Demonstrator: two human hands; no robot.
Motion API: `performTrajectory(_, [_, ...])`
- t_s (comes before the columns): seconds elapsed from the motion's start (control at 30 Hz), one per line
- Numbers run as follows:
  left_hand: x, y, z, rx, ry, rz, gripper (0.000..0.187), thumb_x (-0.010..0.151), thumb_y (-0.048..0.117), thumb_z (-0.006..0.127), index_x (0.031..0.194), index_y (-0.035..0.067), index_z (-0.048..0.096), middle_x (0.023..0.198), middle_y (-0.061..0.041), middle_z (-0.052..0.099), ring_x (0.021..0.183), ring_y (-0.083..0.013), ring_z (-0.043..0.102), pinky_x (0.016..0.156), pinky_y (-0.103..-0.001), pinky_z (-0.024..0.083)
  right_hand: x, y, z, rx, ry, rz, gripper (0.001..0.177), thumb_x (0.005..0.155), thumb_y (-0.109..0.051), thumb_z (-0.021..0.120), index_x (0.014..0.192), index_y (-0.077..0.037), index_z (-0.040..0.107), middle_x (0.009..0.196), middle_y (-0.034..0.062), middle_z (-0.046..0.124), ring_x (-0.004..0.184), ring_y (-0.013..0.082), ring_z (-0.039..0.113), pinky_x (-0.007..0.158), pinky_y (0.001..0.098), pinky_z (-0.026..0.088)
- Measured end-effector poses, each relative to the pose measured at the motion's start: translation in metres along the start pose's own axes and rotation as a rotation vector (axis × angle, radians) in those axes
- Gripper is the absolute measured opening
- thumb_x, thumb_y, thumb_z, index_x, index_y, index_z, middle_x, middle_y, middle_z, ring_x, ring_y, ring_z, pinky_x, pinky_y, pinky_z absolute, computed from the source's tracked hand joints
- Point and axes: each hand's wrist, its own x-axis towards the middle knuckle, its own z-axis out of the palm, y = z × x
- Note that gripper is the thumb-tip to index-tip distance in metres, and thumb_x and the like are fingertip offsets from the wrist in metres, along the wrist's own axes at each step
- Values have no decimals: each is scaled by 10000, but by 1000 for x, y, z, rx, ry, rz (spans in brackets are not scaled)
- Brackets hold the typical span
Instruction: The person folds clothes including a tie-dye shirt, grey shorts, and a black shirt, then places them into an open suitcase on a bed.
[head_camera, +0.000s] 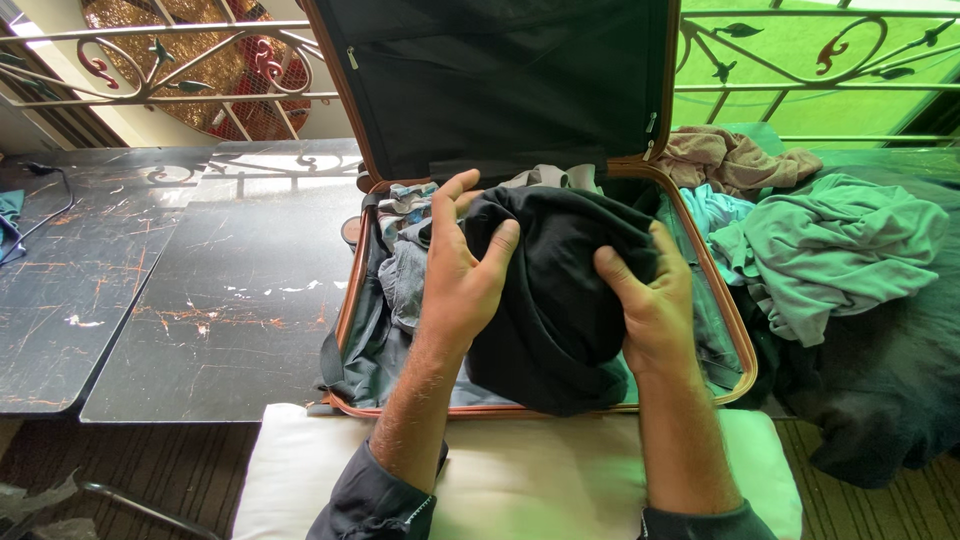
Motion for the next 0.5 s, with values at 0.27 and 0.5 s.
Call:
performTrajectory(0.27, [-9, 19, -4, 344, -392, 265, 992, 743, 326, 964, 1549, 154, 411, 1671, -344, 47, 1547, -464, 222, 1203, -535, 338, 3, -3, 4, -120, 234, -214, 531, 916, -188, 837, 1336, -36, 549, 1210, 63, 685, 1108, 140, 667, 1026, 288, 558])
performTrajectory(0.5, [-16, 18, 18, 641, -416, 131, 993, 584, 320, 936, 1463, 156, 505, 1462, -202, 475, 1316, -408, 503, 1053, -468, 473, -2, -2, 9, -113, 110, -265, 678, 894, -349, 852, 1411, -48, 533, 1275, 56, 625, 1170, 140, 621, 1069, 287, 530])
